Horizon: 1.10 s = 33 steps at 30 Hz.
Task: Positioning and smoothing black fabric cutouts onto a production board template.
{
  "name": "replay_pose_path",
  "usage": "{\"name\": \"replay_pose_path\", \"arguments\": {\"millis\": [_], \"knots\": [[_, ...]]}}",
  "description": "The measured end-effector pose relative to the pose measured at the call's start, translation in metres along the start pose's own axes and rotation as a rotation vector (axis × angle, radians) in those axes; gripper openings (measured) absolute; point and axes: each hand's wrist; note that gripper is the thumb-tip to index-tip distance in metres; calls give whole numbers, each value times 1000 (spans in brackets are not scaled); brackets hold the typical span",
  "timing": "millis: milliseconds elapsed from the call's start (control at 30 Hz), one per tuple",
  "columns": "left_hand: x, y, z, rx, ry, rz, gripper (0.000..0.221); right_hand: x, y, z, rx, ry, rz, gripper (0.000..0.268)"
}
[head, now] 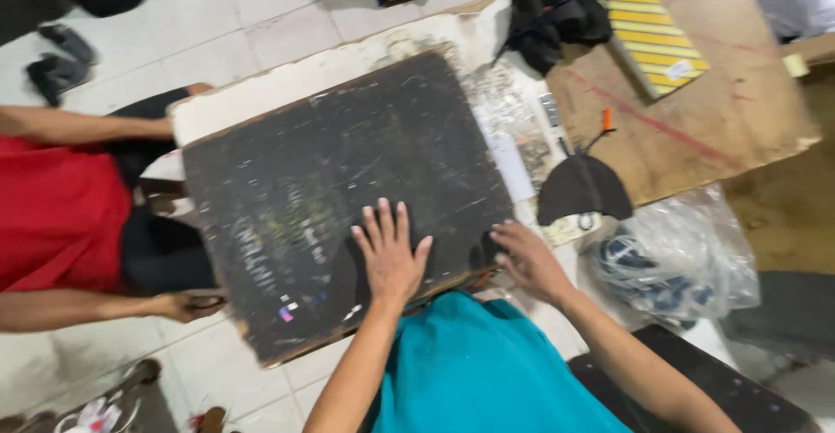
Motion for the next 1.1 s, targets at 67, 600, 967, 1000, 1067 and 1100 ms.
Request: {"name": "replay_pose_path", "arguments": {"millis": [67, 600, 967, 1000, 1067, 1100], "knots": [[-1, 1, 7, -4, 49, -11, 87, -10, -13, 59, 266, -75, -13, 41], [21, 8, 17, -78, 189, -43, 100, -26, 6, 165, 116, -429, -240, 52], [60, -39, 87, -172, 162, -78, 89, -17, 2, 180, -6, -400, -205, 30], [59, -40, 87, -192, 115, -126, 90, -20, 2, 176, 40, -339, -258, 41], [58, -37, 83, -210, 95, -170, 91, -18, 2, 177, 24, -359, -218, 39], [57, -37, 80, -227, 72, -229, 92, -16, -1, 175, 20, -376, -189, 37]]}}
Point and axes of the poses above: each hand's wrist, its own y-axis towards the middle knuckle, its own x-axis out of the palm, z = x × y, and after that the axes turned 11 degrees about -y, right-handed
